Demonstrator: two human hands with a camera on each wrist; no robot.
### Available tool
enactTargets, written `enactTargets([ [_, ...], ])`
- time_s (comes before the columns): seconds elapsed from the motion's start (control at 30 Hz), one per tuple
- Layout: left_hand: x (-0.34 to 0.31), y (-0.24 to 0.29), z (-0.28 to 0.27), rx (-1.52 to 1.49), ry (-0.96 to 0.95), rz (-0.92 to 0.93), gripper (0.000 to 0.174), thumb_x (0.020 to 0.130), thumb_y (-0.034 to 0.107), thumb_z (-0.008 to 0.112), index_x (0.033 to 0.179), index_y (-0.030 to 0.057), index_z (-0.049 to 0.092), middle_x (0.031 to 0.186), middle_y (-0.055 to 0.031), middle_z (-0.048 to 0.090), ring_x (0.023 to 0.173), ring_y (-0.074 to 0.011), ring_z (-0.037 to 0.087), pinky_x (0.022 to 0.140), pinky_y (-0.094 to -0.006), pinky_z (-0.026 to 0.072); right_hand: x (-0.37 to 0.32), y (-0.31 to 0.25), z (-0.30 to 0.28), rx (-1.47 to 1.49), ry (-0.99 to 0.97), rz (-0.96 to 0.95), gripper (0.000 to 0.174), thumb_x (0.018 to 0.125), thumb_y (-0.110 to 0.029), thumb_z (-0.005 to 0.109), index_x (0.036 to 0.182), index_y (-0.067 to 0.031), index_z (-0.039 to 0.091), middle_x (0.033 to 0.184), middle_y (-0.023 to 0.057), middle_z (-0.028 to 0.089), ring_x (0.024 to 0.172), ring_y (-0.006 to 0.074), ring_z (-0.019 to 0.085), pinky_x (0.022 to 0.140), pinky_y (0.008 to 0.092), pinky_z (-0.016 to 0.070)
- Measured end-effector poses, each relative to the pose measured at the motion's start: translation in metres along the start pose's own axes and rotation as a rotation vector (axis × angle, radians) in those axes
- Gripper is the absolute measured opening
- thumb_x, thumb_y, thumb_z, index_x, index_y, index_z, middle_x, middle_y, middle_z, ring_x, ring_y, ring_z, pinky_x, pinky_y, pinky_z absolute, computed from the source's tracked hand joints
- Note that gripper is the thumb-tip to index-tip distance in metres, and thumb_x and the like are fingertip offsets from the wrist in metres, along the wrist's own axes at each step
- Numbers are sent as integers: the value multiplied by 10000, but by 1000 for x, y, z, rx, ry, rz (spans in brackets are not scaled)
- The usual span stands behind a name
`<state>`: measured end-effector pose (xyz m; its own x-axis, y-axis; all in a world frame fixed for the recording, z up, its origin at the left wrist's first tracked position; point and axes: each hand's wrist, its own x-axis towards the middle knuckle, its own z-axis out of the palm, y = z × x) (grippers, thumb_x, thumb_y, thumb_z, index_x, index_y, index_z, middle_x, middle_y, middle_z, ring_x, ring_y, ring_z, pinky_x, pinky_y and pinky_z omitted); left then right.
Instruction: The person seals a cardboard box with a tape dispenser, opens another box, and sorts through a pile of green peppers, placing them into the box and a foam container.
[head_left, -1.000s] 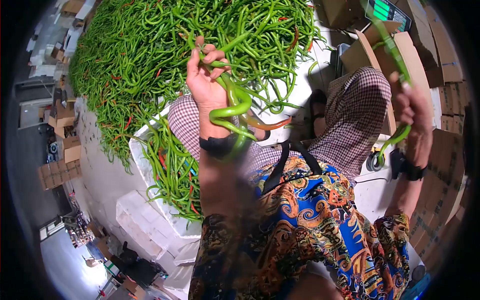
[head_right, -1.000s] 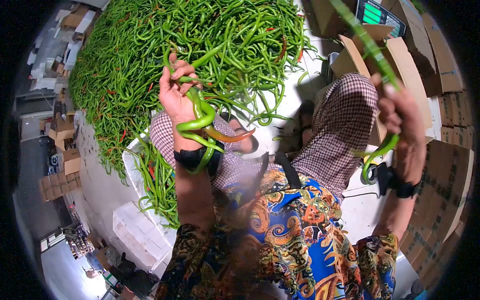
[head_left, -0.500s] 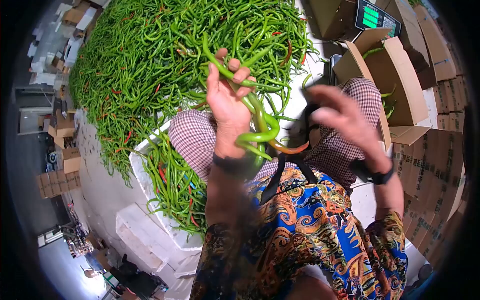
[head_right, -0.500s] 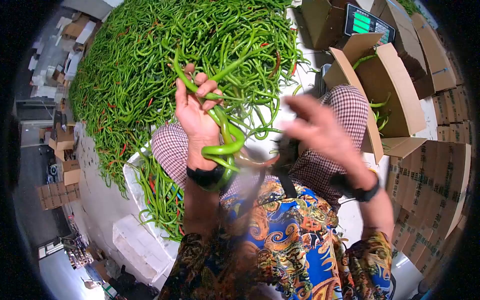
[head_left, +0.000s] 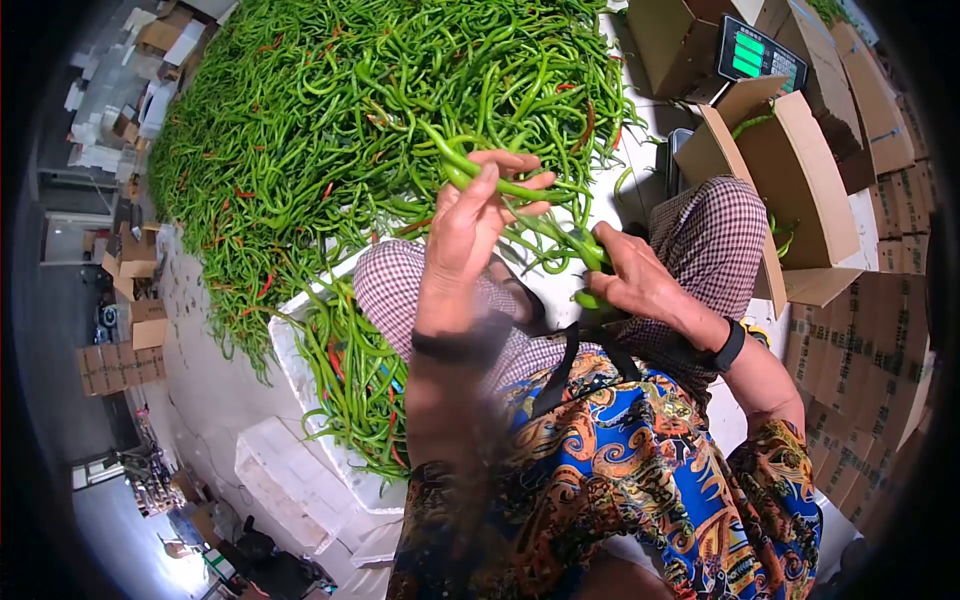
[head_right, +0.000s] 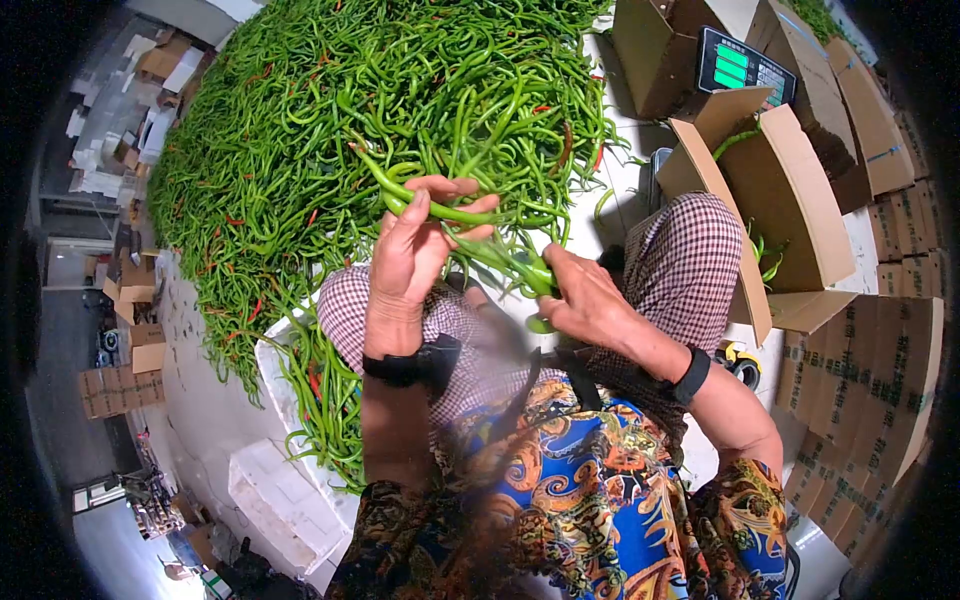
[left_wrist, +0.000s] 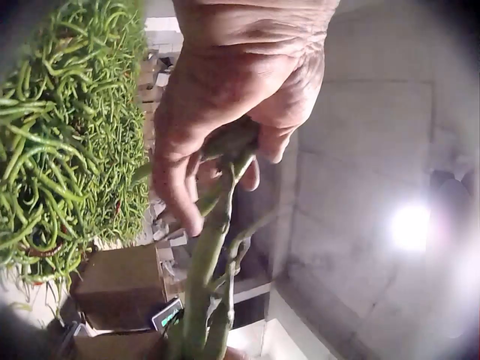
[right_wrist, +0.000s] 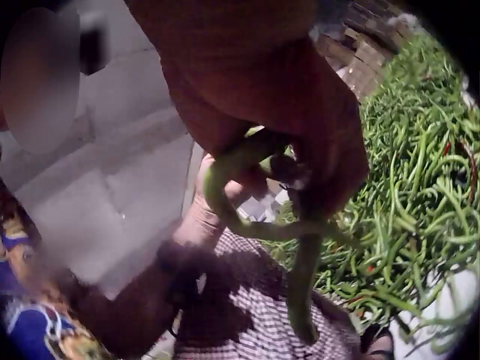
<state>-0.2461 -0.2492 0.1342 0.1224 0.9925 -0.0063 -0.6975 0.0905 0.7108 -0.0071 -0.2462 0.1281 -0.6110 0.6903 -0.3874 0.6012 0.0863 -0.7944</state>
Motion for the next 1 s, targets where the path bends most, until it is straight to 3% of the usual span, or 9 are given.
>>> enactTargets([
  [0.07,0,3,-3,180,75,-3,301,954,268,552,1153,42,553,1268,-190,529,1166,-401,535,874,-515,528,1,19,6,-155,141,-81,361,818,-212,640,1090,-8,517,875,81,595,806,211,593,727,340,474],
  [0.17,0,11,-12,209,179,177,309,962,290,542,1181,73,565,1464,-161,349,1325,-382,366,1010,-524,394,7,32,-1,1132,26,121,218,858,-90,618,1057,-35,548,913,66,611,841,176,615,742,316,509],
  [0.27,-3,19,-10,394,183,182,317,967,294,520,1170,63,600,1488,-165,341,1326,-296,375,1049,-446,334,11,46,-8,1747,-94,-36,285,928,-144,557,1162,17,553,1035,130,623,954,228,618,848,337,507],
  [0.33,-6,17,6,878,200,75,377,936,360,547,1094,37,662,1426,-187,435,1296,-274,419,1056,-398,323,13,44,-12,1727,-185,-231,387,962,-173,484,1279,48,467,1146,188,601,1070,285,599,947,403,472],
  [0.47,-9,8,7,982,180,55,433,916,416,563,1010,10,681,1314,-189,539,1177,-266,531,987,-393,406,8,25,-16,1821,-245,-273,485,929,-169,539,1340,42,390,1209,205,574,1105,300,587,983,418,461],
  [0.57,-15,6,14,584,154,-153,414,909,336,602,1100,-31,584,779,-56,638,747,-194,638,737,-303,508,5,26,-14,1773,-163,-281,535,893,-131,584,1352,39,370,1241,213,555,1116,302,582,997,413,461],
  [0.7,-16,0,29,627,125,-275,303,787,162,733,1021,14,610,758,14,580,626,-53,499,553,-191,405,0,22,-16,1674,-153,-266,608,810,-28,622,1358,40,367,1279,224,530,1124,295,579,1014,393,453],
  [0.9,-6,-12,45,570,296,-46,202,861,149,658,998,19,587,863,-40,609,709,-69,543,523,-174,409,0,32,-5,1637,-235,-276,671,762,-20,678,1359,43,378,1287,204,536,1005,222,628,930,326,498],
  [1.0,-1,-19,41,501,294,-111,239,868,165,661,1030,12,574,892,-46,612,696,-71,547,518,-168,429,-7,28,-5,1533,-199,-243,695,764,-37,684,1374,33,359,1274,186,548,991,215,633,921,311,498],
])
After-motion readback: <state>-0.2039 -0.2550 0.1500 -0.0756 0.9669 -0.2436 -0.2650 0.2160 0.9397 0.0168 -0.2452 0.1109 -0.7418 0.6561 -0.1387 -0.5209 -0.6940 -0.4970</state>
